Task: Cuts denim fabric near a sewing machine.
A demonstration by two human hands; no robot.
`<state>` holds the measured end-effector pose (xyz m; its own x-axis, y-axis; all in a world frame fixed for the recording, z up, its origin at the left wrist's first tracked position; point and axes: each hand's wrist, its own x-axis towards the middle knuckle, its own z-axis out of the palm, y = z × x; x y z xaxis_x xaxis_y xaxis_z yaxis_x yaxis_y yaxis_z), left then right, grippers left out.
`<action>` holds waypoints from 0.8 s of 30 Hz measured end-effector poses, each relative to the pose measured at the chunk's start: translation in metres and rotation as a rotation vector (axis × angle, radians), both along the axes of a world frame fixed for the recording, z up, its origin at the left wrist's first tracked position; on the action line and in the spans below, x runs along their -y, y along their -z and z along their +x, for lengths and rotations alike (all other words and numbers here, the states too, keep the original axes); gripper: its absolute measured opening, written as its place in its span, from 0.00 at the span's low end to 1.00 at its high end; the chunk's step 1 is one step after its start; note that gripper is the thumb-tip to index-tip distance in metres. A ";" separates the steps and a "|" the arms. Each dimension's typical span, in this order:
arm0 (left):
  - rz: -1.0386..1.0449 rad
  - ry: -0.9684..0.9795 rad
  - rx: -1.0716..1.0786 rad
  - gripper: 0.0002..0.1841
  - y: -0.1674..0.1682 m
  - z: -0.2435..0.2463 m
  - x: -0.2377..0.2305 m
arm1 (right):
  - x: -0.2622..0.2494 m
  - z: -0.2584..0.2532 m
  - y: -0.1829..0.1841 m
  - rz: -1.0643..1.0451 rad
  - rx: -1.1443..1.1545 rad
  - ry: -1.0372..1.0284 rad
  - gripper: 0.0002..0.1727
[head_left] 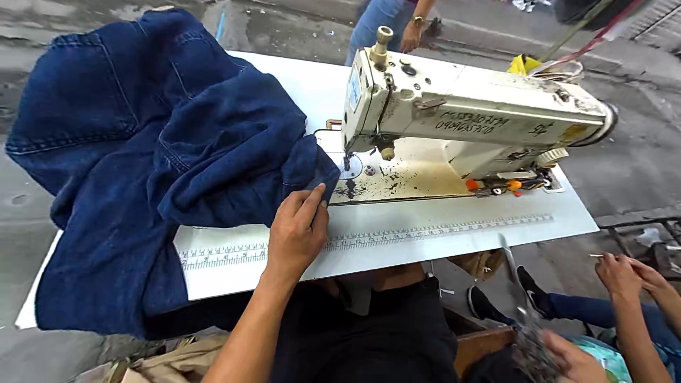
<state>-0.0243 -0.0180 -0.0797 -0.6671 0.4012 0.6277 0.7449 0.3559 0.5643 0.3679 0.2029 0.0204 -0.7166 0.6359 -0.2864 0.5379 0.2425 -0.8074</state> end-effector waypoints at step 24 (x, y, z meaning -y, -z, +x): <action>-0.117 0.030 -0.065 0.14 -0.001 0.000 -0.001 | 0.032 -0.257 0.036 -1.062 -0.216 -0.014 0.24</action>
<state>-0.0239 -0.0166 -0.0787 -0.6136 0.4932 0.6166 0.7895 0.3939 0.4706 0.1113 0.1706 -0.0161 -0.8234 0.1292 -0.5526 0.3613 -0.6316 -0.6860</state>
